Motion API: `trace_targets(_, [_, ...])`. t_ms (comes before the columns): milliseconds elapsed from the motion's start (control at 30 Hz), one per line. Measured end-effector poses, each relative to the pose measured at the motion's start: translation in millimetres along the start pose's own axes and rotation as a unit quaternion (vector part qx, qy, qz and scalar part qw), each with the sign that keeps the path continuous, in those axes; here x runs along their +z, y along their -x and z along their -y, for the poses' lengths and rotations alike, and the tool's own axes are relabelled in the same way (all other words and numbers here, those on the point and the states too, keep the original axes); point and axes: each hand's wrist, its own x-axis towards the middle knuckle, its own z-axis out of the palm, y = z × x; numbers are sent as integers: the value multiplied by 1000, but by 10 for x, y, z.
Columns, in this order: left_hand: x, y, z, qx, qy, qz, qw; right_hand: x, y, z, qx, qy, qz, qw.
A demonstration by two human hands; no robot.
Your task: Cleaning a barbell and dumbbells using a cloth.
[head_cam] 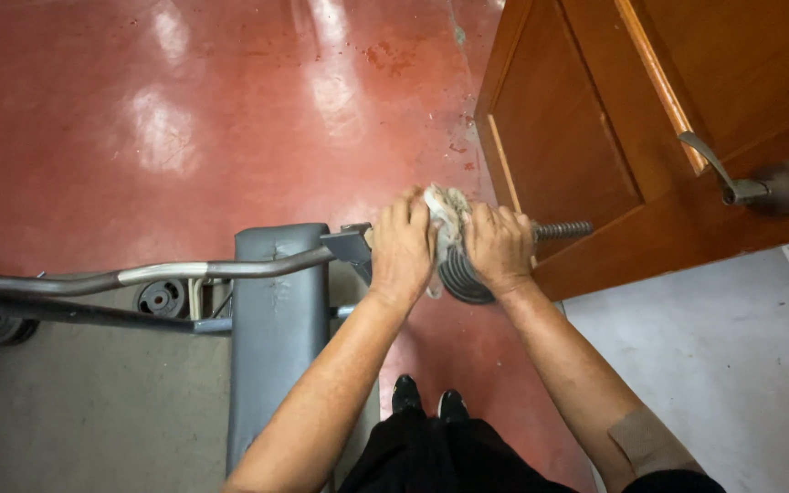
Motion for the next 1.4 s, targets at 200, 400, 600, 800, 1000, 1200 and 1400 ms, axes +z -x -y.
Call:
trace_targets(200, [-18, 21, 106, 117, -32, 78, 990, 49, 34, -38, 13, 0, 8, 1000])
trace_targets(400, [238, 10, 457, 133, -29, 124, 983, 50, 34, -46, 16, -17, 2, 1000])
trace_targets(600, [-306, -114, -82, 11, 45, 16, 999, 26, 14, -24, 38, -31, -4, 999])
trace_targets(800, [-279, -11, -32, 81, -126, 289, 946, 97, 49, -124, 79, -72, 7, 994])
trace_targets(1000, [-327, -196, -292, 34, -188, 334, 923, 56, 48, -121, 158, -187, -49, 968])
trace_targets(1200, [726, -29, 441, 133, -238, 178, 945, 53, 18, 115, 33, -6, 1, 999])
trace_targets(1400, [226, -251, 141, 106, -137, 230, 958, 290, -152, -342, 143, 37, 211, 966])
